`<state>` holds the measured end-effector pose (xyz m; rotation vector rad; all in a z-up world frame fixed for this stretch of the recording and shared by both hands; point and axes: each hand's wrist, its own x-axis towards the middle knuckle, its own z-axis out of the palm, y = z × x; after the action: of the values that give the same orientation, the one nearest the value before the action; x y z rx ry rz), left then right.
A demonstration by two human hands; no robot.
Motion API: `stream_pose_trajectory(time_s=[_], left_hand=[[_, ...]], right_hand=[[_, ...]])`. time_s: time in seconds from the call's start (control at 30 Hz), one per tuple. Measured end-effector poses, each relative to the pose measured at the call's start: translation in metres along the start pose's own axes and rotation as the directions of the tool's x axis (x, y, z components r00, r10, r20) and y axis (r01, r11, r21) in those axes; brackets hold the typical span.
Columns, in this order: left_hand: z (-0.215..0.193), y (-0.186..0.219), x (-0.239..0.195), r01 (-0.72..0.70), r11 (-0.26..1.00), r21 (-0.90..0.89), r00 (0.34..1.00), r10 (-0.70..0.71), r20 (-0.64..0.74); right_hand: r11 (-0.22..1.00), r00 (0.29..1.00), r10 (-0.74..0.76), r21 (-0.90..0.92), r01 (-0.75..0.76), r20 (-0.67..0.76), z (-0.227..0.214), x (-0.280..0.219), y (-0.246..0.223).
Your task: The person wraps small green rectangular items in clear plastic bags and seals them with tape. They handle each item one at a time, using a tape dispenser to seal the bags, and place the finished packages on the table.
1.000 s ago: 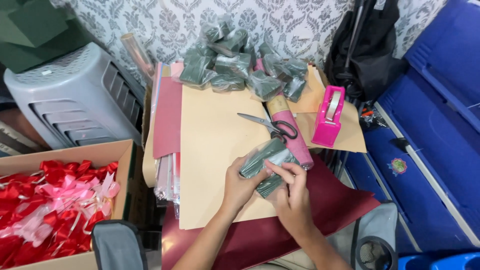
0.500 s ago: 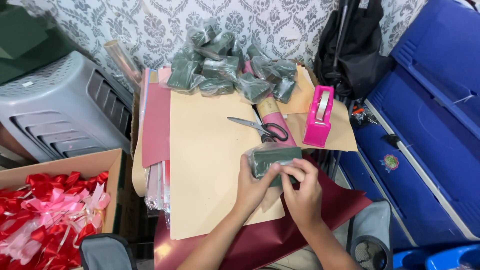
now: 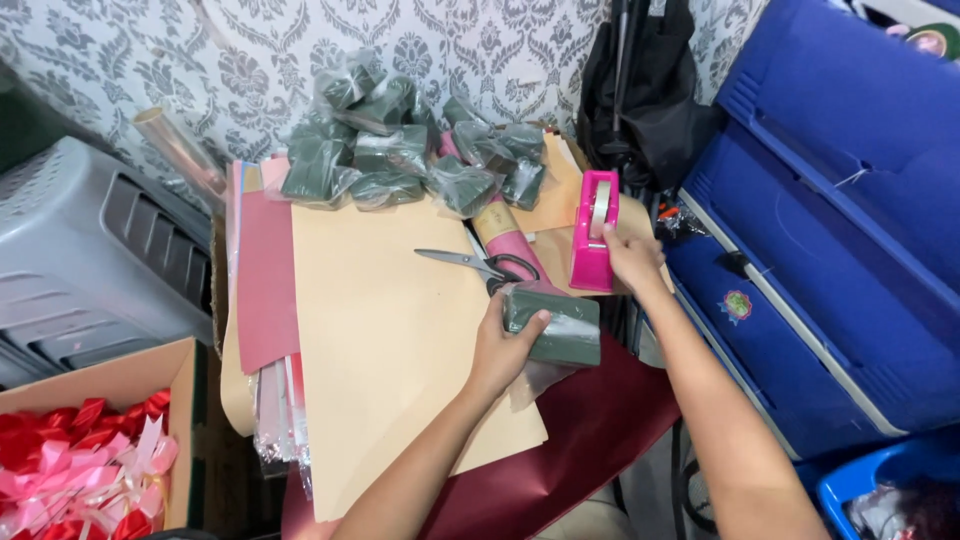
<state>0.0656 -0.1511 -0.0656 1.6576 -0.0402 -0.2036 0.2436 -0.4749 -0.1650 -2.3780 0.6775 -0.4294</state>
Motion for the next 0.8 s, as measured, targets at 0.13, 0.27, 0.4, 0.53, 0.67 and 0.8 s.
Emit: stream_pose_trajectory(time_s=[0.13,0.27,0.4,0.53,0.67,0.8], left_hand=[[0.006,0.002,0.009,0.027,1.000,0.002,0.999,-0.027,0.019],[0.016,0.002,0.013,0.029,0.999,0.016,0.999,-0.030,0.037],[0.018,0.007,0.008,0.042,0.999,-0.007,0.999,-0.042,0.021],[0.010,0.012,-0.005,0.032,0.999,0.024,0.998,-0.033,0.044],[-0.007,0.009,-0.013,0.046,0.997,0.060,0.998,-0.048,0.037],[-0.016,0.016,-0.015,0.021,0.999,0.049,0.999,-0.023,0.045]], right_hand=[[0.989,0.979,0.095,0.095,-0.114,0.181,0.005,-0.001,-0.023],[0.959,0.988,0.154,0.242,-0.148,-0.004,-0.004,0.013,-0.029],[0.930,0.982,-0.126,0.329,0.166,-0.139,-0.059,-0.016,-0.053],[0.977,0.998,-0.025,0.214,0.013,0.053,-0.021,0.015,-0.023],[0.981,0.995,0.041,0.184,-0.057,0.094,-0.006,0.008,-0.035],[0.990,0.995,0.057,0.124,-0.066,0.077,-0.007,0.027,-0.036]])
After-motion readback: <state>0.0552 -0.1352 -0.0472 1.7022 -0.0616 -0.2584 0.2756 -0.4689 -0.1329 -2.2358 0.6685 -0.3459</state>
